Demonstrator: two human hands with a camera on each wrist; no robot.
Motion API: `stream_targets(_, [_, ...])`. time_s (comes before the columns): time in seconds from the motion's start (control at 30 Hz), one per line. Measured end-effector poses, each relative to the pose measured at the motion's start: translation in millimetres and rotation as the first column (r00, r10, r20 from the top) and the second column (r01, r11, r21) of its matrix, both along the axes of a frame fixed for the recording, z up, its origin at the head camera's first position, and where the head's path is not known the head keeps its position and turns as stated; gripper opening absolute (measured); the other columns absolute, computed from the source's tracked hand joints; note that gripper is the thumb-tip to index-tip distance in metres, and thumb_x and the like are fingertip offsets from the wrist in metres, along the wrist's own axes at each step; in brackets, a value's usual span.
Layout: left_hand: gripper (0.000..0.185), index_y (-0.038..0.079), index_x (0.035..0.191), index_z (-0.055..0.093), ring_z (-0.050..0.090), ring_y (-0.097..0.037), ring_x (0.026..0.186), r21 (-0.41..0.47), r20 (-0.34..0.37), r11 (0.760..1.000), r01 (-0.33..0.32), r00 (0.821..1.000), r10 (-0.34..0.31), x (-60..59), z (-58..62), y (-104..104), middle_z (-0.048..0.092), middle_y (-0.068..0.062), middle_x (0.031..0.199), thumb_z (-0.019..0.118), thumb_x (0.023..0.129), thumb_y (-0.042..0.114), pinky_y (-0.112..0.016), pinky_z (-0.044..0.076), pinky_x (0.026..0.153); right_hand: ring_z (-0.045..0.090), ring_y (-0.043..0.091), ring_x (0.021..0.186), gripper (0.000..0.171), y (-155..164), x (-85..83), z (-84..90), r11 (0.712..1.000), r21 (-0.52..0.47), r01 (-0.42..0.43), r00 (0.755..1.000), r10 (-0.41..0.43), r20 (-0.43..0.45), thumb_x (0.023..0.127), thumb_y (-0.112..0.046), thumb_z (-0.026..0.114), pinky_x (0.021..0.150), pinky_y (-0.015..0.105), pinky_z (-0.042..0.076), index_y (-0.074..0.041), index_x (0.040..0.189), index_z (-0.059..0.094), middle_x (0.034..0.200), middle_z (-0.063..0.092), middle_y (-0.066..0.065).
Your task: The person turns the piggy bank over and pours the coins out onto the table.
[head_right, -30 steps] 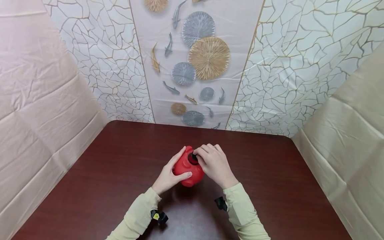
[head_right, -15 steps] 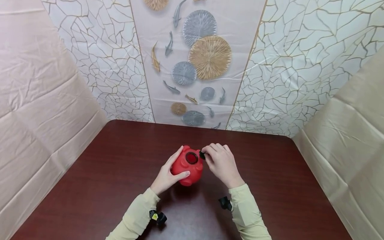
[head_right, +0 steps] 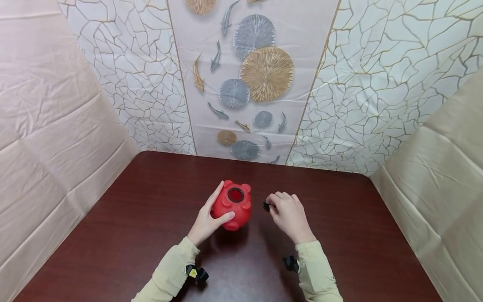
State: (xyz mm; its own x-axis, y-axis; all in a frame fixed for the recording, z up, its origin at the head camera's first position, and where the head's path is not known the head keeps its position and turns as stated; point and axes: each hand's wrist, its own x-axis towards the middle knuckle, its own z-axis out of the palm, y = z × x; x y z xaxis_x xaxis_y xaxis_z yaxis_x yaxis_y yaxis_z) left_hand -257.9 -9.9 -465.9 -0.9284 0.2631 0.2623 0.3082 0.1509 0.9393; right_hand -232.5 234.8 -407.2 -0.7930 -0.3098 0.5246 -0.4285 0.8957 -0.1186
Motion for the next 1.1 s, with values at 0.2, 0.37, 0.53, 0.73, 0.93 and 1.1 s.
stream_targets(0.2, [0.084,0.044,0.15,0.027,0.037,-0.022,0.138,0.021,-0.025,1.0,0.006,1.0,-0.006,-5.5,4.4,-1,0.036,0.006,0.153,0.076,0.082,0.033,-0.04,0.054,0.096,0.062,0.02,0.078,0.014,10,-1.0,-7.8,0.999,0.027,0.043,0.998,-0.044,0.046,0.077,0.002,0.07,0.07,0.038,0.045,-0.011,0.083,0.067,0.078,0.065,-0.001])
stream_targets(0.37, [0.084,0.046,0.149,0.028,0.041,-0.022,0.135,0.018,-0.041,0.999,0.038,0.998,-0.038,-8.8,9.2,-2,0.037,0.006,0.152,0.076,0.082,0.029,-0.038,0.055,0.093,0.061,0.019,0.076,0.016,16,2.7,-13.2,0.998,0.042,0.044,0.997,-0.047,0.064,0.076,0.003,0.071,0.068,0.038,0.044,-0.012,0.08,0.066,0.076,0.063,-0.002])
stream_targets(0.53, [0.086,0.046,0.148,0.028,0.042,-0.023,0.133,0.024,-0.046,0.997,0.067,0.997,-0.066,-11.1,14.8,-3,0.037,0.004,0.151,0.077,0.081,0.024,-0.039,0.056,0.092,0.06,0.018,0.073,0.017,19,7.3,-19.0,0.997,0.056,0.053,0.993,-0.058,0.1,0.075,0.003,0.071,0.068,0.037,0.045,-0.013,0.079,0.066,0.075,0.062,-0.003])
stream_targets(0.73, [0.088,0.037,0.151,0.028,0.041,-0.025,0.135,0.027,-0.049,0.997,0.078,0.996,-0.077,-9.4,16.8,-4,0.036,0.001,0.153,0.077,0.081,0.021,-0.041,0.056,0.092,0.054,0.011,0.063,0.018,27,11.7,-27.2,0.993,0.09,0.08,0.974,-0.097,0.205,0.075,0.002,0.071,0.064,0.035,0.048,-0.015,0.076,0.065,0.072,0.06,-0.005])
stream_targets(0.93, [0.086,0.038,0.151,0.028,0.042,-0.024,0.134,0.006,-0.047,0.998,0.063,0.997,-0.062,-7.9,14.5,-5,0.037,0.002,0.152,0.076,0.081,0.026,-0.038,0.056,0.092,0.05,0.008,0.06,0.017,38,12.4,-38.0,0.991,0.1,0.088,0.941,-0.116,0.317,0.074,0.001,0.071,0.056,0.028,0.043,-0.014,0.076,0.065,0.069,0.058,-0.006])
stream_targets(1.1, [0.085,0.042,0.15,0.028,0.043,-0.023,0.133,-0.023,-0.04,0.998,0.064,0.997,-0.065,-6.6,10.5,-4,0.038,0.003,0.151,0.076,0.082,0.031,-0.035,0.056,0.091,0.051,0.009,0.06,0.016,45,8.4,-52.1,0.99,0.098,0.097,0.901,-0.13,0.414,0.075,0.001,0.07,0.054,0.028,0.042,-0.013,0.078,0.065,0.067,0.059,-0.006])
